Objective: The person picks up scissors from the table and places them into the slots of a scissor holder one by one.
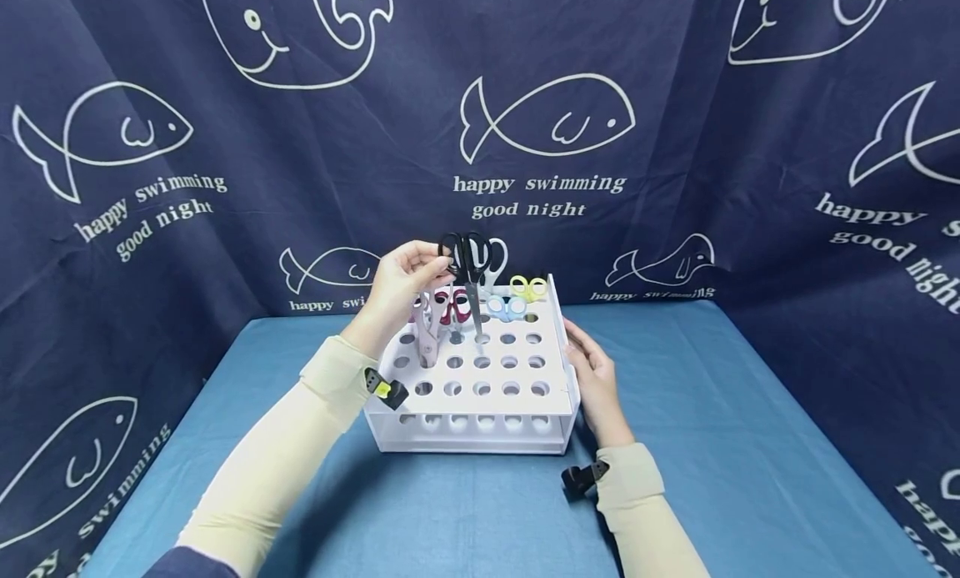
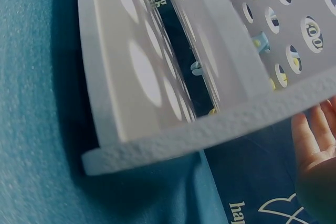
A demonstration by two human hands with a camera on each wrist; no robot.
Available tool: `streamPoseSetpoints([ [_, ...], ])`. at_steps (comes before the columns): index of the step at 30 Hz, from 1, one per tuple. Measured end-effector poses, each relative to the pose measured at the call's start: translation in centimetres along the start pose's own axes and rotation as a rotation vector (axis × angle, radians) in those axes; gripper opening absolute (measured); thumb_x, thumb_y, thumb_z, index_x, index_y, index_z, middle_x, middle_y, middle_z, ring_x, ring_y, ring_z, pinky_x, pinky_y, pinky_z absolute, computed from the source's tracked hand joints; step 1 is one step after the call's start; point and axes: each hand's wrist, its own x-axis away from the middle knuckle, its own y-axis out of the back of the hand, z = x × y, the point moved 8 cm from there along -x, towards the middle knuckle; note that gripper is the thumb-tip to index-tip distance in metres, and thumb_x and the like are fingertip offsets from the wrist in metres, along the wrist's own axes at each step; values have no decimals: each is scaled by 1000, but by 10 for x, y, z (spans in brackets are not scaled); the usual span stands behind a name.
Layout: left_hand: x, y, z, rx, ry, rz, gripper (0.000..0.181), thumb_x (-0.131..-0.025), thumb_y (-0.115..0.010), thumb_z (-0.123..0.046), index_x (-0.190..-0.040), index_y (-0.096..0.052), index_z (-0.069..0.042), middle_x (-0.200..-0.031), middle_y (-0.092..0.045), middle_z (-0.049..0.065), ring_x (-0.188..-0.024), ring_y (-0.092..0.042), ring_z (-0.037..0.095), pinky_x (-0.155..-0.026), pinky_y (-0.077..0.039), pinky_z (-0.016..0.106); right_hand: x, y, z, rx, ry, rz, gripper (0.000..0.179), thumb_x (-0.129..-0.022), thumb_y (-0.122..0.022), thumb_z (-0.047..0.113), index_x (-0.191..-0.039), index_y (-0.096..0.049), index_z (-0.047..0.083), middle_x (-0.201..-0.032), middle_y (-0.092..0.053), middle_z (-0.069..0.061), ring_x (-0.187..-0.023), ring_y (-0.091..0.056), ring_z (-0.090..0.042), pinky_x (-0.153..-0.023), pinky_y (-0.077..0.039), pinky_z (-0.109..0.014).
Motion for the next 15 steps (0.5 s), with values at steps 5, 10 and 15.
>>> streamPoseSetpoints([
  [5,4,-15,9,-53,28,43,18,-87,-62,11,-105,-57,15,-76,-64,0,-69,-67,7,-77,-60,32,0,1,-1,-4,-14,-6,48,-101,-47,20,-146,-41,3,-138,-52,-1,-114,-55,-4,-90,-50,-14],
  [10,7,-27,20,-84,41,83,16,-88,-60,11,-104,-57,15,-75,-63,-4,-67,-66,5,-78,-60,34,0,3,-3,3,-11,-2,48,-102,-47,20,-147,-40,3,-142,-50,-6,-115,-54,-4,-90,-50,-14],
  [15,10,-32,29,-66,54,84,15,-88,-60,11,-103,-57,14,-75,-62,-3,-68,-66,6,-79,-60,34,-1,2,-4,5,-4,0,49,-101,-47,21,-146,-41,4,-142,-50,-4,-115,-54,-4,-90,-50,-14],
])
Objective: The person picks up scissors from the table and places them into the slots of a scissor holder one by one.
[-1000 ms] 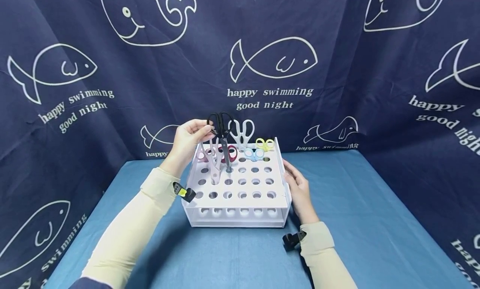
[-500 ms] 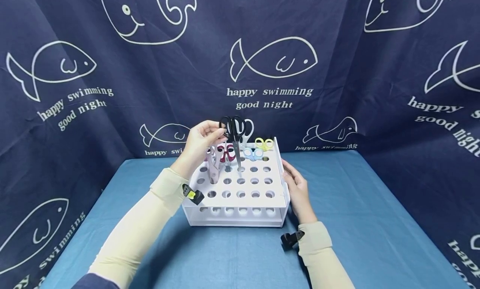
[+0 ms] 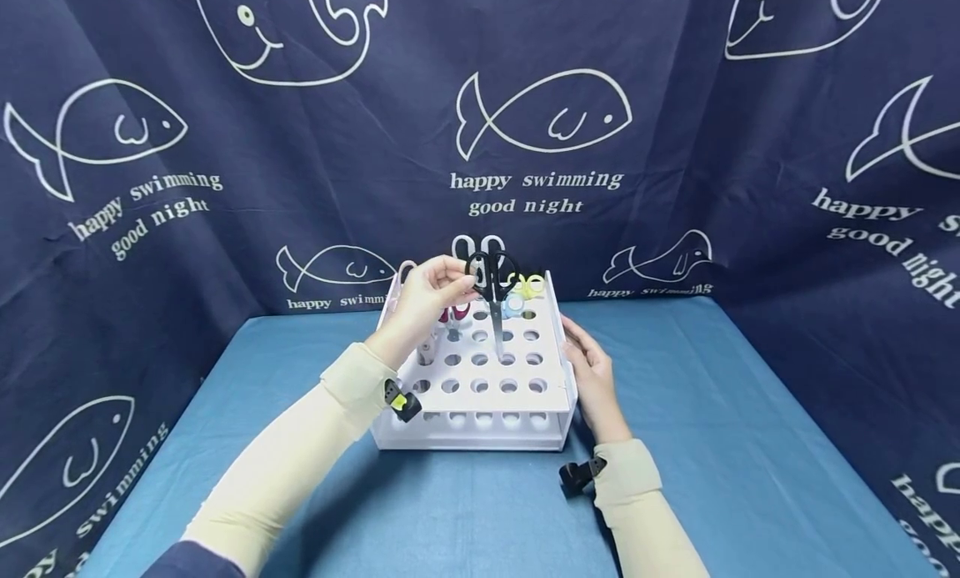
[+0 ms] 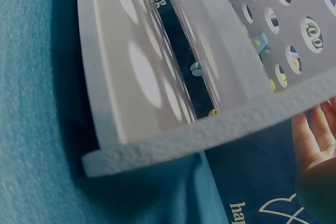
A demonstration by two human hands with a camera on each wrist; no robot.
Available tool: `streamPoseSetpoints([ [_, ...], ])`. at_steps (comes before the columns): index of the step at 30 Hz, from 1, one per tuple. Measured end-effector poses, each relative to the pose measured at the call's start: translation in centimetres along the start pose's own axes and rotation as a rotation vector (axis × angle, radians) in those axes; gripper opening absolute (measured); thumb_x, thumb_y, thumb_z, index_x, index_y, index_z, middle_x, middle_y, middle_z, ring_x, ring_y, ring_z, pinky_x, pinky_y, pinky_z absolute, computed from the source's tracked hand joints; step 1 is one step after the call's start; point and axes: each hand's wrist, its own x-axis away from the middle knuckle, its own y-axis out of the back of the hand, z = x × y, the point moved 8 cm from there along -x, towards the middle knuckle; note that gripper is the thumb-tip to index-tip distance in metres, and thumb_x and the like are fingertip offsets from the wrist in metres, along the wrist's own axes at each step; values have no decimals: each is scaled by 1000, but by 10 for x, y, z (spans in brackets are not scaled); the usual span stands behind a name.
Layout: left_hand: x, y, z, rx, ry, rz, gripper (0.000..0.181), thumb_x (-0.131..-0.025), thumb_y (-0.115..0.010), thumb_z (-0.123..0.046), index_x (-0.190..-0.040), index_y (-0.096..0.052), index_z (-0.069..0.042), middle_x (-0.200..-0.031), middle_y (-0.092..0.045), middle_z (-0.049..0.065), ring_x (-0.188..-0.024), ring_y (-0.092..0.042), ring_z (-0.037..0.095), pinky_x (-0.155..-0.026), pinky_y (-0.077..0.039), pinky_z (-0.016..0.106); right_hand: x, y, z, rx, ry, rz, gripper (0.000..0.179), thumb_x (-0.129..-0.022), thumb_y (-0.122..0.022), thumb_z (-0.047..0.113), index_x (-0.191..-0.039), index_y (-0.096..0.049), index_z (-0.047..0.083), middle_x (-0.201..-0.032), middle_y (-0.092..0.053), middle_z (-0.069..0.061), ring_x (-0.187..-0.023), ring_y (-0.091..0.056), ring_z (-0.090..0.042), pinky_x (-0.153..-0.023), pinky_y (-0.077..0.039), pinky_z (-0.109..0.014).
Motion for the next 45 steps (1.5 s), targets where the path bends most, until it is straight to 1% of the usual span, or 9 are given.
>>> streamPoseSetpoints([
  [4,2,-2,3,-3,10,4,18,-88,-61,11,-105,-57,16,-75,-61,-2,-68,-66,7,-79,-60,35,-1,-1,0,-5,3,1,49,-102,-47,21,-146,-41,3,-140,-51,-2,-114,-55,-4,-90,-51,-14],
  [7,4,-2,4,-42,20,6,20,-87,-63,9,-105,-57,16,-75,-61,-3,-68,-66,7,-79,-60,33,-2,-2,0,-6,11,5,48,-101,-48,21,-146,-41,3,-140,-52,-4,-114,-56,-4,-90,-51,-15],
  [15,9,-5,13,-101,64,37,16,-87,-65,7,-101,-60,10,-78,-62,-2,-69,-66,6,-80,-60,32,-4,-1,0,-28,29,12,48,-101,-48,20,-146,-41,1,-132,-56,5,-111,-57,-4,-89,-52,-15],
  [23,12,-8,20,-153,82,59,15,-85,-66,8,-99,-60,9,-76,-63,-2,-70,-65,5,-79,-60,30,-3,0,-2,-31,23,5,48,-102,-47,19,-146,-41,1,-132,-56,5,-111,-57,-4,-89,-51,-15],
  [27,12,-7,22,-190,66,74,17,-85,-68,7,-100,-61,8,-80,-66,6,-70,-65,4,-79,-60,30,-2,0,-1,-28,22,1,48,-102,-47,19,-146,-41,1,-132,-56,5,-111,-57,-4,-89,-52,-15],
  [32,12,-4,22,-337,33,65,19,-83,-72,0,-100,-65,2,-88,-70,12,-68,-62,3,-72,-59,23,-2,-1,2,-32,24,0,48,-102,-47,19,-145,-41,1,-131,-57,5,-110,-58,-4,-88,-52,-15],
  [35,12,-3,22,-374,23,72,21,-82,-73,0,-101,-66,2,-90,-70,15,-68,-61,2,-69,-57,20,-2,-1,3,-39,27,2,47,-102,-47,17,-145,-41,0,-130,-57,5,-108,-59,-4,-87,-53,-16],
  [40,13,-4,23,-405,12,93,22,-81,-74,1,-101,-66,3,-90,-70,16,-69,-60,1,-68,-56,18,-1,-2,3,-53,23,2,47,-101,-47,17,-145,-41,0,-129,-57,4,-105,-60,-4,-85,-54,-16],
  [45,15,-5,25,-482,6,97,21,-78,-76,0,-98,-69,1,-88,-71,14,-68,-60,1,-68,-54,17,-1,-2,3,-62,17,6,48,-101,-47,17,-145,-41,0,-130,-56,2,-105,-59,-4,-85,-54,-17],
])
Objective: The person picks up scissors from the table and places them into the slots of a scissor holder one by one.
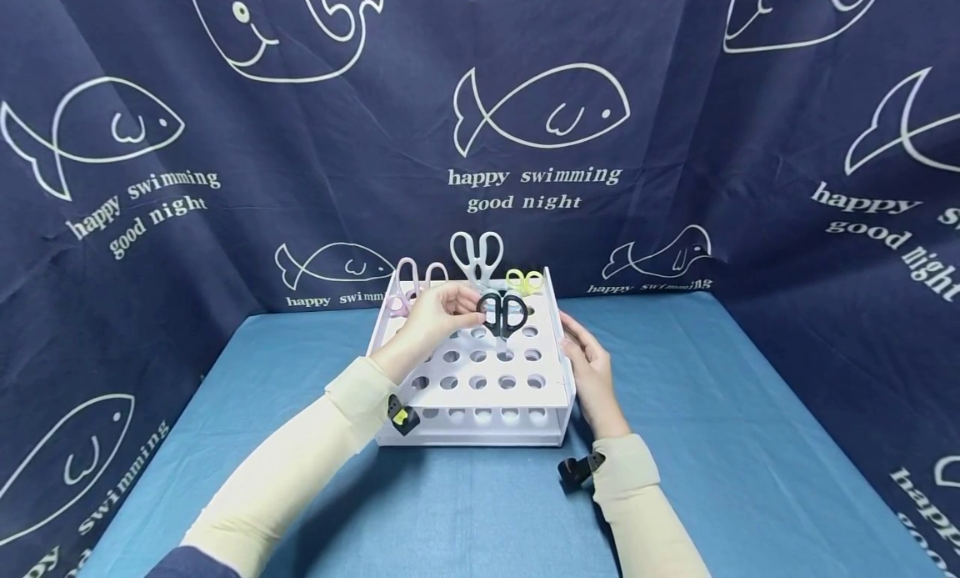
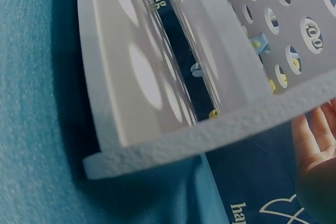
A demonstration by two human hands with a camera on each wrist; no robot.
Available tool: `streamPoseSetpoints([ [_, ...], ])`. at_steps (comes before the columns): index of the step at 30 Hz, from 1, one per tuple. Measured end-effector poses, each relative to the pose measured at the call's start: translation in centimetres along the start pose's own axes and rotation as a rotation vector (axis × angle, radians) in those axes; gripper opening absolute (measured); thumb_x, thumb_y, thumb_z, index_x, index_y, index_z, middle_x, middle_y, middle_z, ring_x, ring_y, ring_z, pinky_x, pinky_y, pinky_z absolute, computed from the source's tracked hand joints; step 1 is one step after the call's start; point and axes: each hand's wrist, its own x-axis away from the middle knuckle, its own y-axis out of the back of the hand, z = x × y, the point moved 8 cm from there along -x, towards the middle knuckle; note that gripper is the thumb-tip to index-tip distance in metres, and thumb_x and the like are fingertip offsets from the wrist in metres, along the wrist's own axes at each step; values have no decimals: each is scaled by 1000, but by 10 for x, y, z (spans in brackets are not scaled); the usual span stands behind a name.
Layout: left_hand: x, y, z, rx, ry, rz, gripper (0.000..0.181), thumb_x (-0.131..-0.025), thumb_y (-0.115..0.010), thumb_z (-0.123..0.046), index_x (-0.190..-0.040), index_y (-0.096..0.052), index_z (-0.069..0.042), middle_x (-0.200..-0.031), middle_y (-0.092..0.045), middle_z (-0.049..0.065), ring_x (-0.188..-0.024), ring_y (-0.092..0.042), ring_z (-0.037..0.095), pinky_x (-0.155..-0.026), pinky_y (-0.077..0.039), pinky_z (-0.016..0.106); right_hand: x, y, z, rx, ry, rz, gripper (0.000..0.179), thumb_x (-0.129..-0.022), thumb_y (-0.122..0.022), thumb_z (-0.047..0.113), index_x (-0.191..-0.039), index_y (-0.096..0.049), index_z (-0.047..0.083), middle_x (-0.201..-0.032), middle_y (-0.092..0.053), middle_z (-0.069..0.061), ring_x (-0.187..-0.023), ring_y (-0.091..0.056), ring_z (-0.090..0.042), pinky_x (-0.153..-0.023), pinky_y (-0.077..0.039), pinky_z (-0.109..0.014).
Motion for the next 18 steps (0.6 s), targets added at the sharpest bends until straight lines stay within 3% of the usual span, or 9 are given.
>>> streamPoseSetpoints([
  [10,2,-5,3,-98,15,43,19,-76,-80,-3,-93,-71,-1,-86,-73,13,-67,-62,3,-70,-53,18,-1,1,-1,3,7,-1,47,-101,-47,16,-145,-41,0,-129,-57,3,-105,-60,-5,-85,-54,-17],
  [18,5,-9,10,-81,32,74,19,-74,-80,-1,-90,-70,1,-85,-72,14,-65,-61,3,-68,-55,18,0,0,0,-6,13,-1,46,-101,-47,15,-145,-42,0,-131,-57,0,-105,-61,-5,-85,-54,-18],
])
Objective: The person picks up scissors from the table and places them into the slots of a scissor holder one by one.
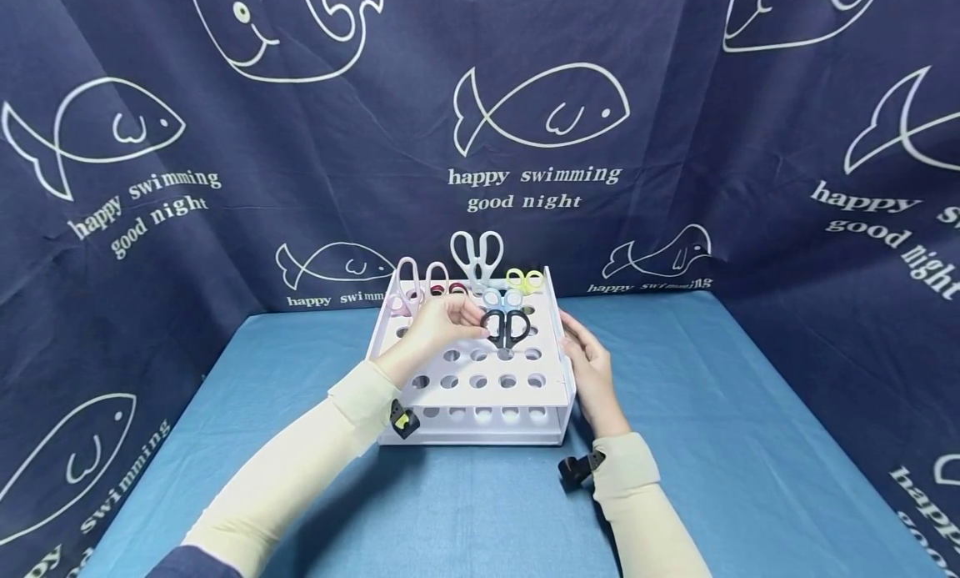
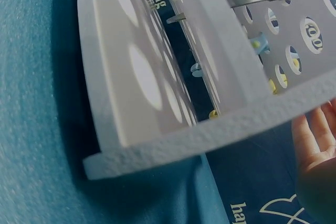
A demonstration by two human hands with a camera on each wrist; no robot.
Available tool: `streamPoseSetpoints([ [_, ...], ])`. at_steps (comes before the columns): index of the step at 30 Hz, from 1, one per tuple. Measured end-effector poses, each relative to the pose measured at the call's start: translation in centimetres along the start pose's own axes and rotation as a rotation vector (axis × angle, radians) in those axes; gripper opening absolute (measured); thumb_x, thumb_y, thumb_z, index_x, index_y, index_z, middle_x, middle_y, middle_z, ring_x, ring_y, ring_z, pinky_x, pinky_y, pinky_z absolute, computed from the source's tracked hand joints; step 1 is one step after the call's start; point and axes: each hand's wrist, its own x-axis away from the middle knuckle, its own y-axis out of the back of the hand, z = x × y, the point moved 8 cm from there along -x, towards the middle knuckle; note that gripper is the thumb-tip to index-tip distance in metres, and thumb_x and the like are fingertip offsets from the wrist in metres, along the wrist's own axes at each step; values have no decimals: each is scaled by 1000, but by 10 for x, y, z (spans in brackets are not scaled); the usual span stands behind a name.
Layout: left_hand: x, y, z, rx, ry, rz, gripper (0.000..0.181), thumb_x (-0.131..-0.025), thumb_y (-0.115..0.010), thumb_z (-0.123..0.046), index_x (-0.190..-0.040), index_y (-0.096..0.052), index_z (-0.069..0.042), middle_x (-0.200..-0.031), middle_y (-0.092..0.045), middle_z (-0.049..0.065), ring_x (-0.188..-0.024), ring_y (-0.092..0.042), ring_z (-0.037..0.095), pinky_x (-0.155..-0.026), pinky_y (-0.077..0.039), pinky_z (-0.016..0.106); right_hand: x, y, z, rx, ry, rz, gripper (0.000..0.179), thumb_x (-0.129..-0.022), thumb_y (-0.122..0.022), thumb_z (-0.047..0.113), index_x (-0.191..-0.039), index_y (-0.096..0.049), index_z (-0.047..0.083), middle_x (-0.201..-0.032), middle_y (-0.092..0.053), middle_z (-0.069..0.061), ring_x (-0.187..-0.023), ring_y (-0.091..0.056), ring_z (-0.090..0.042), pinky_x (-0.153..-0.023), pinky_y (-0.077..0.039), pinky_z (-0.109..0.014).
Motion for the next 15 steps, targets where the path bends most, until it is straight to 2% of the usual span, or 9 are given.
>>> streamPoseSetpoints([
  [7,2,-4,2,15,0,3,18,-73,-79,3,-90,-70,3,-85,-72,17,-61,-59,1,-63,-53,17,0,0,0,-1,-8,2,47,-101,-47,17,-145,-41,1,-132,-56,0,-106,-60,-6,-85,-54,-17],
  [11,3,-5,3,-9,1,-7,18,-73,-80,1,-88,-71,1,-83,-73,15,-60,-58,0,-61,-52,16,0,0,1,-6,-6,6,47,-101,-47,17,-145,-41,1,-131,-56,1,-106,-60,-6,-85,-54,-18],
  [15,3,-7,6,-36,9,-7,17,-73,-80,-1,-87,-71,0,-83,-73,13,-60,-58,0,-60,-52,15,1,0,1,7,-11,3,47,-101,-48,17,-145,-41,1,-136,-54,-3,-110,-58,-7,-87,-53,-17],
])
